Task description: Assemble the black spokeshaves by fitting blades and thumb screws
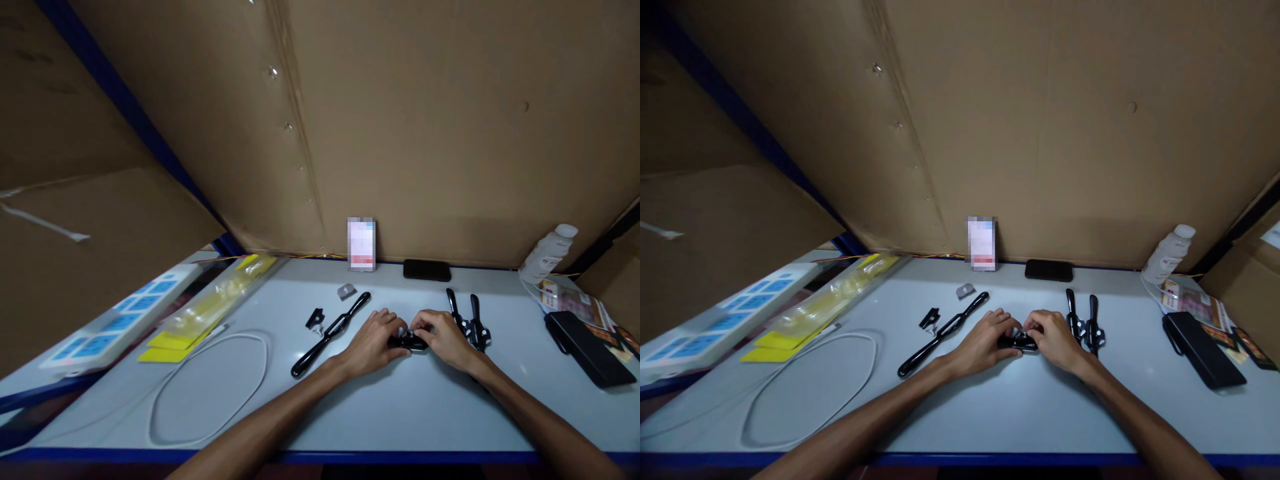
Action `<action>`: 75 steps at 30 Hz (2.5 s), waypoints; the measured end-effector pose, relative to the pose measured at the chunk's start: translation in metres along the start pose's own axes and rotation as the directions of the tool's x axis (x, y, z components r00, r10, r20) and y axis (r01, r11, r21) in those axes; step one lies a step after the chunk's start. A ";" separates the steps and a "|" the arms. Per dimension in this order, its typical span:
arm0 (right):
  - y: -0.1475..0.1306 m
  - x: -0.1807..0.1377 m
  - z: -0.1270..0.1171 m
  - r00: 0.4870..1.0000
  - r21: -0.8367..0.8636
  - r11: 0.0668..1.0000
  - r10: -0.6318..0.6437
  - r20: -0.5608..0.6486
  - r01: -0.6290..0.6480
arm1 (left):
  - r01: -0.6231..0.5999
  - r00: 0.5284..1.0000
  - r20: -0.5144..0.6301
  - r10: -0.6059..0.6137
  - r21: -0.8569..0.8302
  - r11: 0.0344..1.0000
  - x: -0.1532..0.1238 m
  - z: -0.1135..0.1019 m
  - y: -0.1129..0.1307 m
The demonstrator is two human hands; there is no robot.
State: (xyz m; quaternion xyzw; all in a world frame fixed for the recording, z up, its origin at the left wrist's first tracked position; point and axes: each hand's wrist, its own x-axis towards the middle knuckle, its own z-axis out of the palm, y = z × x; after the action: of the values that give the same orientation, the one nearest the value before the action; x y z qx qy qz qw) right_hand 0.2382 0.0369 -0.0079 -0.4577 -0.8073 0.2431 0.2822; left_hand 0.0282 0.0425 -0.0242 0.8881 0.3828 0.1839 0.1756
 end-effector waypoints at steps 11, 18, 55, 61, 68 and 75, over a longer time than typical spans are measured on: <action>-0.010 -0.013 0.008 0.981 -0.297 0.936 -0.195 0.015 0.191 | 0.027 0.999 0.019 -0.027 -0.022 0.999 -0.002 -0.001 0.003; -0.017 -0.004 0.013 0.998 -0.383 0.923 0.000 0.065 0.025 | 0.037 0.999 0.022 -0.037 -0.026 0.999 -0.003 -0.001 0.005; -0.009 0.003 0.001 0.993 -0.055 0.997 0.067 0.095 -0.062 | 0.030 0.999 0.024 -0.029 -0.057 0.998 -0.006 0.000 -0.001; -0.008 -0.005 -0.002 0.974 -0.247 0.952 -0.138 0.177 0.180 | 0.033 0.999 0.027 -0.031 -0.051 0.998 -0.004 0.001 0.000; -0.006 -0.007 0.009 0.985 -0.045 0.988 -0.144 0.097 0.149 | -0.005 1.000 0.008 0.005 -0.003 1.000 -0.005 0.005 -0.002; -0.005 -0.004 0.009 0.999 -0.070 0.997 -0.041 0.009 0.041 | -0.013 1.000 -0.022 0.013 -0.029 0.999 -0.004 0.006 -0.003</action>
State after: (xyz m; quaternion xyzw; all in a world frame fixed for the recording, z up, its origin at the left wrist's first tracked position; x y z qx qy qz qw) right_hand 0.2309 0.0299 -0.0117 -0.4498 -0.8256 0.2105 0.2680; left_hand 0.0268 0.0401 -0.0319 0.8859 0.3761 0.2001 0.1832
